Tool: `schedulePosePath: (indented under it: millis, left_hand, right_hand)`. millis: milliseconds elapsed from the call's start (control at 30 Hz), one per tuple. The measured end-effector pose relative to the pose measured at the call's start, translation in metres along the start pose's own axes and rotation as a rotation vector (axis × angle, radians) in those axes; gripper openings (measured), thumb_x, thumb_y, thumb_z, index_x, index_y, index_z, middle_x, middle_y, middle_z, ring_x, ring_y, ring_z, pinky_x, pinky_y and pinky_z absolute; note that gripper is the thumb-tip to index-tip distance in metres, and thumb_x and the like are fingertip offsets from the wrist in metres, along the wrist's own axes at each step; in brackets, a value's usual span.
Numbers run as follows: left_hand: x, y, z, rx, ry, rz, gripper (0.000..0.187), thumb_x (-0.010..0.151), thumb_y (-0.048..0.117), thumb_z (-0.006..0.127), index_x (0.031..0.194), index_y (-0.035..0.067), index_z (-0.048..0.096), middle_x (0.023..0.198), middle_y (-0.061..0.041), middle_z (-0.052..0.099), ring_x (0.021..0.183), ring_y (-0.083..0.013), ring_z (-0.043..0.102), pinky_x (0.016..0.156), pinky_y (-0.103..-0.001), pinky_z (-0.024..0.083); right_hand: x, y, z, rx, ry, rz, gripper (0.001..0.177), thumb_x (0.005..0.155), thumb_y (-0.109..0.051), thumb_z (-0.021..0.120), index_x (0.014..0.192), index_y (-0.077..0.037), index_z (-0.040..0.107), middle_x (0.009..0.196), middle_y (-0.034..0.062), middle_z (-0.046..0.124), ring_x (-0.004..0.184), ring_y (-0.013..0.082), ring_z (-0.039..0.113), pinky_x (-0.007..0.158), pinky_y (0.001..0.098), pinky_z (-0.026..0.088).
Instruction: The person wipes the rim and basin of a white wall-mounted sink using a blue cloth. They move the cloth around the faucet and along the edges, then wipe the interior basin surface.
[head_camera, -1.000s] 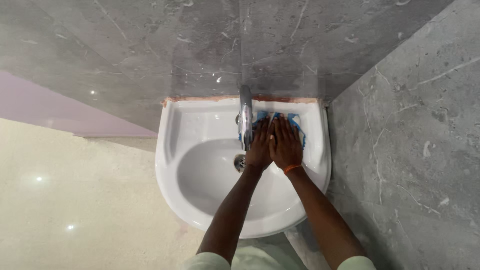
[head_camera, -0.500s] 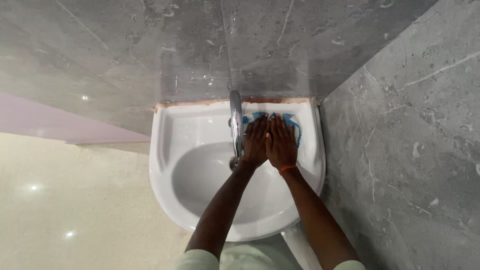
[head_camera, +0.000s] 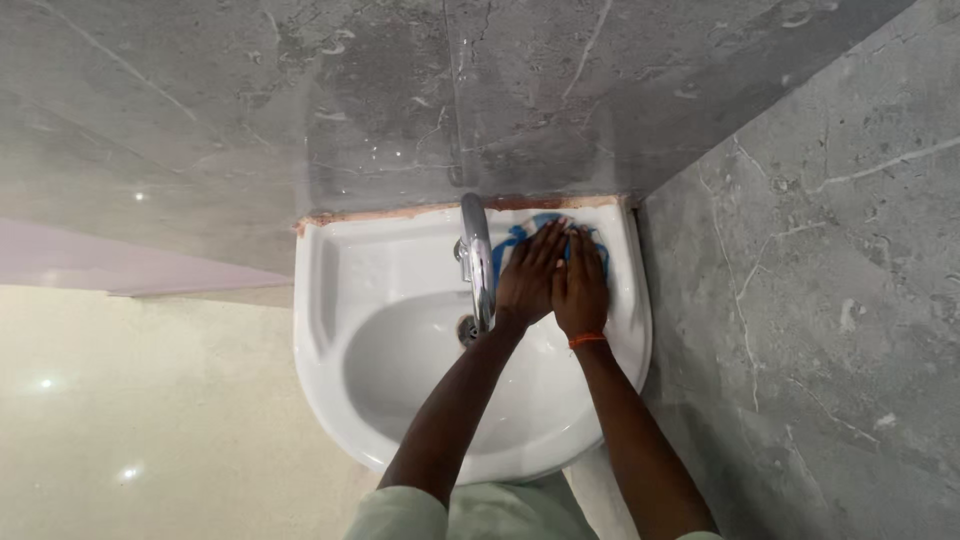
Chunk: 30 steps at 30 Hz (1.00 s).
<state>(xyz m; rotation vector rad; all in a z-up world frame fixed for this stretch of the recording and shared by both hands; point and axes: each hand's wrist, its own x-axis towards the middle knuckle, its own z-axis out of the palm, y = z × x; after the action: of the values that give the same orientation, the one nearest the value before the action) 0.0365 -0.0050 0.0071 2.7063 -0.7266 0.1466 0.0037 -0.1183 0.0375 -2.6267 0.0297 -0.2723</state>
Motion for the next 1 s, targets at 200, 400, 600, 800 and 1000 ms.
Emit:
schedulePosePath:
  millis: [200,400,600,800,1000]
  left_hand:
    - [0.024,0.000,-0.015,-0.171,0.000,0.149,0.057,0.104,0.031,0.041,0.158,0.011,0.038,0.172,0.000,0.030,0.158,-0.0156,0.031,0.122,-0.036,0.038]
    - [0.035,-0.003,-0.023,-0.362,-0.157,0.157,0.064,0.097,0.029,0.051,0.156,0.007,0.042,0.169,-0.003,0.030,0.148,-0.0178,0.038,0.104,-0.039,0.046]
    - [0.025,-0.003,-0.023,-0.460,-0.030,0.157,0.063,0.099,0.027,0.051,0.157,0.006,0.042,0.168,-0.005,0.031,0.146,-0.0203,0.045,0.103,-0.039,0.048]
    - [0.005,-0.006,-0.012,-0.321,-0.104,0.016,0.055,0.101,0.025,0.046,0.154,0.011,0.046,0.169,0.000,0.034,0.150,-0.0162,0.045,0.101,-0.041,0.045]
    - [-0.032,-0.021,-0.021,-0.175,0.222,0.042,0.061,0.098,0.024,0.053,0.154,0.000,0.045,0.163,-0.015,0.043,0.151,-0.0323,0.039,0.125,-0.052,0.027]
  right_hand:
    - [-0.002,0.003,-0.001,0.153,0.086,0.075,0.046,0.110,-0.019,0.040,0.151,0.001,0.046,0.156,0.0212,0.048,0.145,0.0366,0.047,0.119,0.0442,0.040]
    - [-0.001,0.004,0.006,0.081,0.156,0.128,0.042,0.108,-0.014,0.038,0.146,0.000,0.051,0.153,0.0228,0.049,0.141,0.0378,0.050,0.116,0.0453,0.044]
    - [-0.004,-0.002,0.001,0.083,0.215,0.044,0.041,0.105,-0.012,0.043,0.143,0.000,0.053,0.150,0.0205,0.052,0.138,0.0369,0.053,0.114,0.0436,0.047]
    - [-0.011,-0.021,-0.001,0.100,0.142,0.056,0.037,0.104,-0.018,0.049,0.137,-0.004,0.055,0.148,0.0184,0.054,0.136,0.0387,0.053,0.114,0.0474,0.045]
    - [-0.024,-0.033,0.010,-0.168,0.050,-0.064,0.052,0.104,-0.029,0.050,0.152,-0.007,0.048,0.154,0.0181,0.050,0.145,0.0437,0.040,0.123,0.0559,0.026]
